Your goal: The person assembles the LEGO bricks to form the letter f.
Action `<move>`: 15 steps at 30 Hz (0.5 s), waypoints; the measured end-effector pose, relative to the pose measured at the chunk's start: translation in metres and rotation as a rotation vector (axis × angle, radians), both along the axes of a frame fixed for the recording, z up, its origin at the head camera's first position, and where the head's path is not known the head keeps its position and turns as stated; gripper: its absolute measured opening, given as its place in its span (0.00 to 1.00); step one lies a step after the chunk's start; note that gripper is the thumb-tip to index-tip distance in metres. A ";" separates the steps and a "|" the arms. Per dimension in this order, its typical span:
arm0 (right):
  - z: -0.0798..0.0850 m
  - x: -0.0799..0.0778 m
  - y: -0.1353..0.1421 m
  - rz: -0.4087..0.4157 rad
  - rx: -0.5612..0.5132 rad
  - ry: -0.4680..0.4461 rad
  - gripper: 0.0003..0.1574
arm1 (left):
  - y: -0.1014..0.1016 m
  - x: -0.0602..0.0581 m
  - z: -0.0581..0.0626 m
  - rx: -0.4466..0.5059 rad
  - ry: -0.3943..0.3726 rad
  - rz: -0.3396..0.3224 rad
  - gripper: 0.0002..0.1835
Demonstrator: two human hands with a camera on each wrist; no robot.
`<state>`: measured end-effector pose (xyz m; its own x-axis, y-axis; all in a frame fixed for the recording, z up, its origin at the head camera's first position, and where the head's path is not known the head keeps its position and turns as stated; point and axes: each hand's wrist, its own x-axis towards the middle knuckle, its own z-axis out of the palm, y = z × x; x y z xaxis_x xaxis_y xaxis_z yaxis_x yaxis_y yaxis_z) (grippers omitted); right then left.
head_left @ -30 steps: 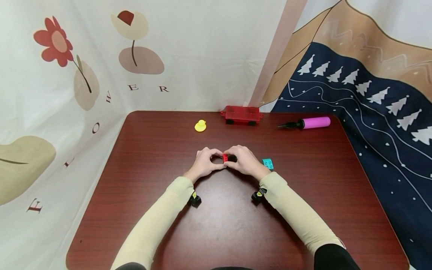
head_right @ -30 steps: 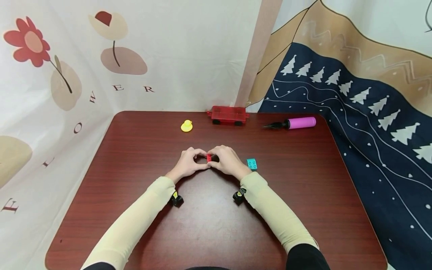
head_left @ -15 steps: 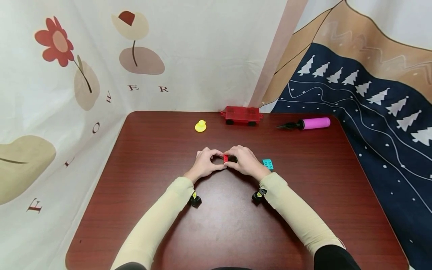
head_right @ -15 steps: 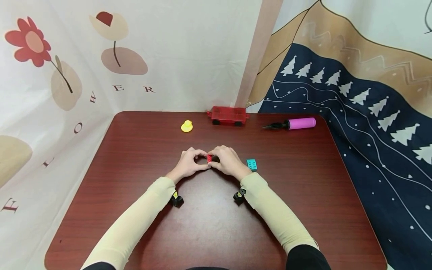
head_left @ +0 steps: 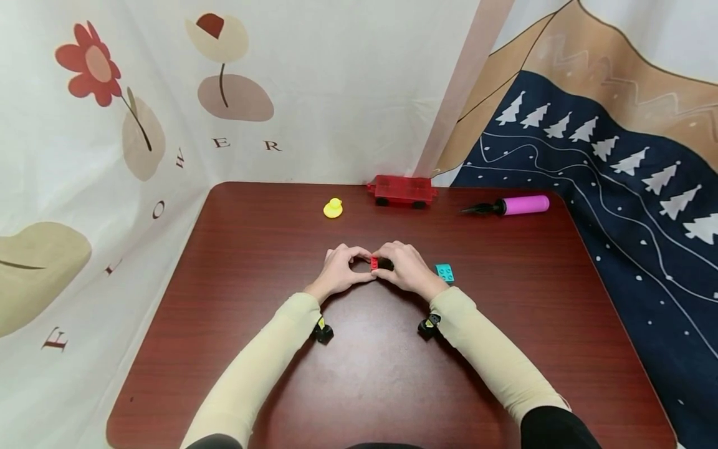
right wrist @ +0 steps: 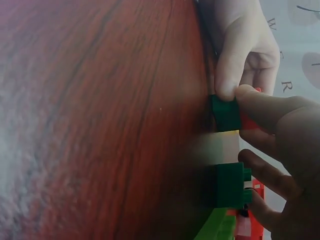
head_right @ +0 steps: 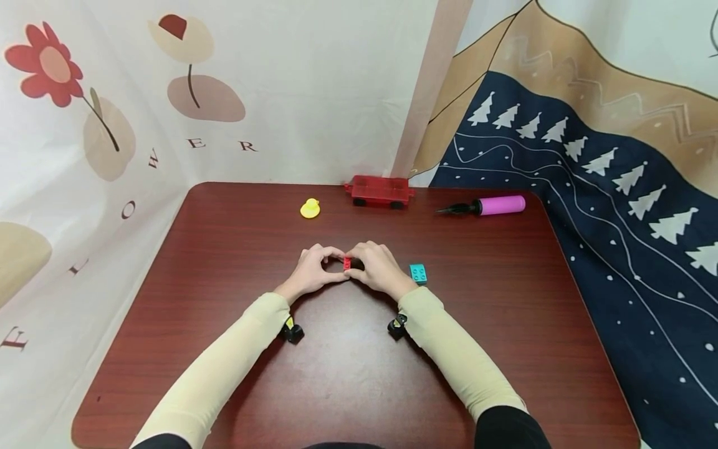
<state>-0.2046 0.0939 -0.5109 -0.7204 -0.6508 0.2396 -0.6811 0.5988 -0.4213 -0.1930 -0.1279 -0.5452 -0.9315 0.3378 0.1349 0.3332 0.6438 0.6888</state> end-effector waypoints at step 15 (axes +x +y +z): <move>0.009 0.000 -0.004 -0.037 0.124 0.002 0.24 | -0.004 0.000 -0.003 0.016 0.007 -0.024 0.24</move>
